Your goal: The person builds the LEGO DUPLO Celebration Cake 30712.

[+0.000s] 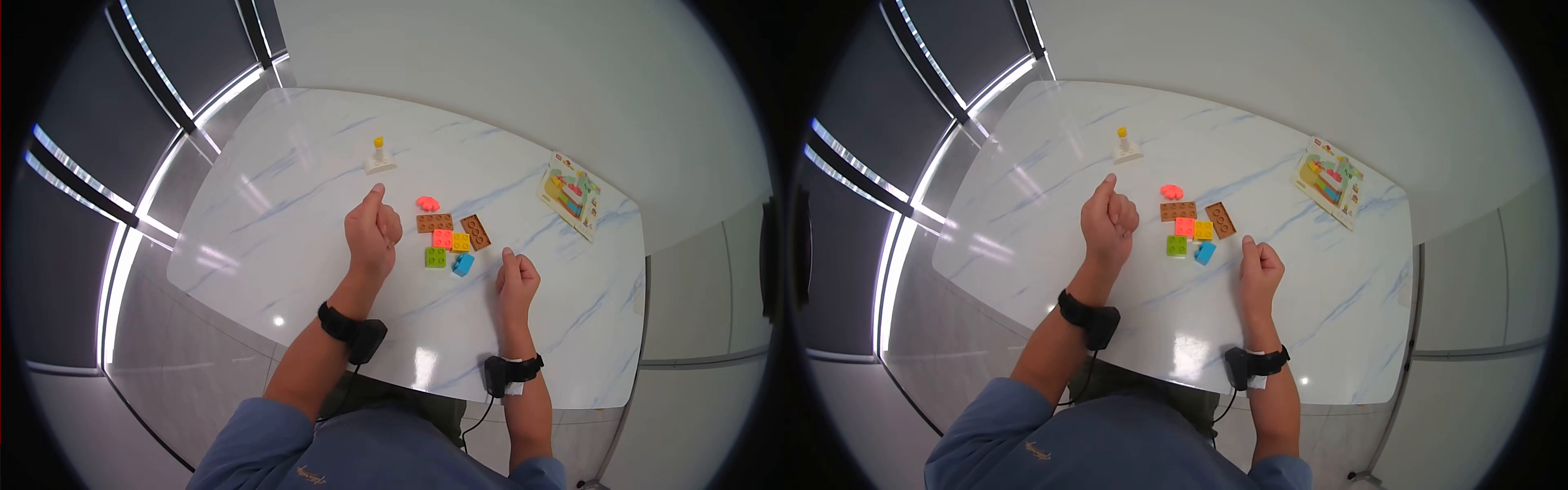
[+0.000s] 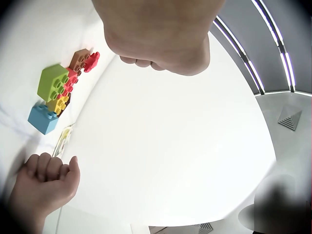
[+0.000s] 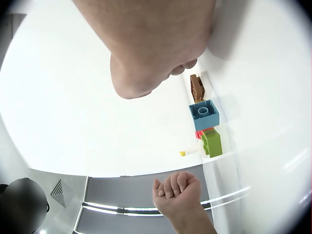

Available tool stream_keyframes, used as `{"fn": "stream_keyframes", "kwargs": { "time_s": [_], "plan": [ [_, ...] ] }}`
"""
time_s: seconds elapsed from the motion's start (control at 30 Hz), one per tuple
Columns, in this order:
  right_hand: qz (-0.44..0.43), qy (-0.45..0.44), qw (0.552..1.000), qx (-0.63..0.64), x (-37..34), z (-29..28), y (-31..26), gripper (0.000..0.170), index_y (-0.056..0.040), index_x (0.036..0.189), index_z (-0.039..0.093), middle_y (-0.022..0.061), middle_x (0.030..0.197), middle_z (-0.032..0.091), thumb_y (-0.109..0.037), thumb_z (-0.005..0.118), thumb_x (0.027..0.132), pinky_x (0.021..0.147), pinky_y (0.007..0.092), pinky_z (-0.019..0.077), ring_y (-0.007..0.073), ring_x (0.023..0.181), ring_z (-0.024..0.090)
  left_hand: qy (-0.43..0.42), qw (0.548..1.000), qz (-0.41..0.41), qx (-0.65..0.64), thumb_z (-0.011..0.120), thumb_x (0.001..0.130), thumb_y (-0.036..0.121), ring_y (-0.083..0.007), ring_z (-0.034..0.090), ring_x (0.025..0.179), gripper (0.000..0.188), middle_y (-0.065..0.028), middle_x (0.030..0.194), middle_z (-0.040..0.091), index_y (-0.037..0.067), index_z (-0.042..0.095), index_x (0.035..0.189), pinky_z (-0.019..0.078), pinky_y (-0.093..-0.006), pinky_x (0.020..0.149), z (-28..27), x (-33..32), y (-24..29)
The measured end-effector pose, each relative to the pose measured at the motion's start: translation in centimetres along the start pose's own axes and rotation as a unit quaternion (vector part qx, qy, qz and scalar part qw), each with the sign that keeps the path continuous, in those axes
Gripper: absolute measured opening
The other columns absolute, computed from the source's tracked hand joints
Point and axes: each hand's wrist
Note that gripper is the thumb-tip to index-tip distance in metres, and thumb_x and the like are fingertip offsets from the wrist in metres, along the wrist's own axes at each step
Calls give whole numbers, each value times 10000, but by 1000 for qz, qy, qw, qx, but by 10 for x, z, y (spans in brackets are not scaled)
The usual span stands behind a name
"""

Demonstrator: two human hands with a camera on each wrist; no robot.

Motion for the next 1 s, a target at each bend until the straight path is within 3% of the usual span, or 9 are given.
{"fn": "stream_keyframes", "kwargs": {
  "time_s": [0.5,0.6,1.0],
  "plan": [
    [-19,7,1000,3,3,0,9,457,-143,597,367,-59,508,365,-199,633,965,421,238,205,38,440,276,13,1000,-10,-9,540,999,238,-126,238,379,551,-7,431,304,140,297,515,193,-300,391,-2,2,-4],
    [-3,5,1000,9,1,0,6,489,-119,578,357,-90,570,335,-199,653,959,495,237,207,23,545,266,17,1000,-21,-9,533,1003,235,-126,242,376,543,-5,430,303,142,301,521,197,-300,388,-1,2,-5],
    [2,5,1000,13,2,-2,9,491,-116,588,343,-93,580,317,-195,651,962,498,242,195,23,561,250,20,999,-25,6,496,1008,256,-116,243,375,532,12,421,277,164,301,522,216,-289,387,0,2,-6]
  ]
}}
Point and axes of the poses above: each hand's wrist, its own x-axis towards the middle knuckle, its own z-axis out of the palm, y = z × x
